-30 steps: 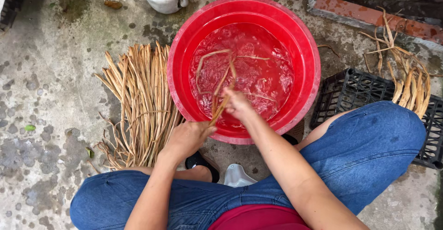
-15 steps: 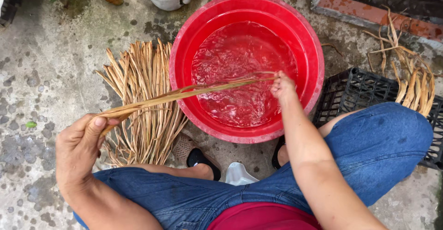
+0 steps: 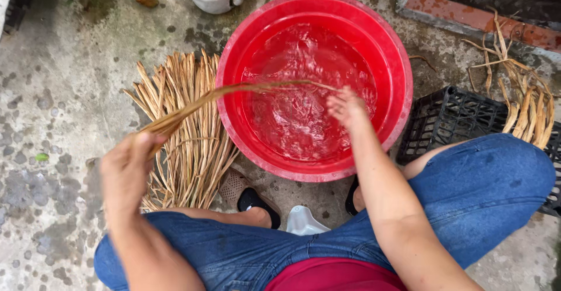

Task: The person sits in front of a red basin of water and washes long dried plant strips one at a time, dipping and flexing each strip in the water and placing the washed strips onto a black plastic crate beside the basin.

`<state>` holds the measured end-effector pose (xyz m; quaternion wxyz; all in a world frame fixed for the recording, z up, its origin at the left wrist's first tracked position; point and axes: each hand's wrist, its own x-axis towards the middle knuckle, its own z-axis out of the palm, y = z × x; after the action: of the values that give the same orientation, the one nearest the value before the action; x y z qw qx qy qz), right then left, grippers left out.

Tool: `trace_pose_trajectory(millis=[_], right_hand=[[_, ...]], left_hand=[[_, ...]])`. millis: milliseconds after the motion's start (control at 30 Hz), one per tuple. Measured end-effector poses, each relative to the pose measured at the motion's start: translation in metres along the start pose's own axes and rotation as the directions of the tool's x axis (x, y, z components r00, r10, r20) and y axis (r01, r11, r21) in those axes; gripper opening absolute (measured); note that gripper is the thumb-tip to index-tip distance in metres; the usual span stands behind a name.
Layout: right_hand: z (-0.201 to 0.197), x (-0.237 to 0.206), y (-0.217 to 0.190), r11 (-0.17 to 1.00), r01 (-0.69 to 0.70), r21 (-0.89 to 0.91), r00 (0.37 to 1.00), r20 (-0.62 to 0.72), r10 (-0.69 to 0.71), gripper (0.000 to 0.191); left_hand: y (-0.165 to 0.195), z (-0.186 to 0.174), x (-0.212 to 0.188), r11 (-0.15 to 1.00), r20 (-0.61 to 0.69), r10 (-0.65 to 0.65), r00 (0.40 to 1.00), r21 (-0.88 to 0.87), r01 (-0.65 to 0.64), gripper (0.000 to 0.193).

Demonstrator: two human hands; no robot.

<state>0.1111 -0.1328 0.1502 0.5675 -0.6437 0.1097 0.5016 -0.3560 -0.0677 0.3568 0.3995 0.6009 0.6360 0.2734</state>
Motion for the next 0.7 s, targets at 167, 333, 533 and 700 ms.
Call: trace_pose_trajectory(millis=[167, 333, 533, 700], right_hand=[[0.083, -0.105, 0.050, 0.968, -0.089, -0.235, 0.836, 0.511, 0.201, 0.078], [0.106, -0.119, 0.098, 0.996, -0.090, -0.022, 0.734, 0.674, 0.082, 0.060], [0.044, -0.012, 0.097, 0.985, -0.149, 0.091, 0.961, 0.246, 0.123, 0.010], [-0.010, 0.030, 0.056, 0.945, -0.124, 0.304, 0.992, 0.059, 0.111, 0.024]], left_hand=[[0.004, 0.108, 0.003, 0.951, 0.312, 0.218, 0.925, 0.145, -0.274, 0.029], [0.015, 0.176, -0.046, 0.693, 0.639, 0.030, 0.769, 0.541, -0.476, 0.039], [0.022, 0.152, -0.062, 0.835, 0.756, 0.354, 0.550, 0.010, -0.550, 0.041], [0.024, 0.081, -0.035, 0.964, 0.662, 0.186, 0.726, 0.019, -0.264, 0.031]])
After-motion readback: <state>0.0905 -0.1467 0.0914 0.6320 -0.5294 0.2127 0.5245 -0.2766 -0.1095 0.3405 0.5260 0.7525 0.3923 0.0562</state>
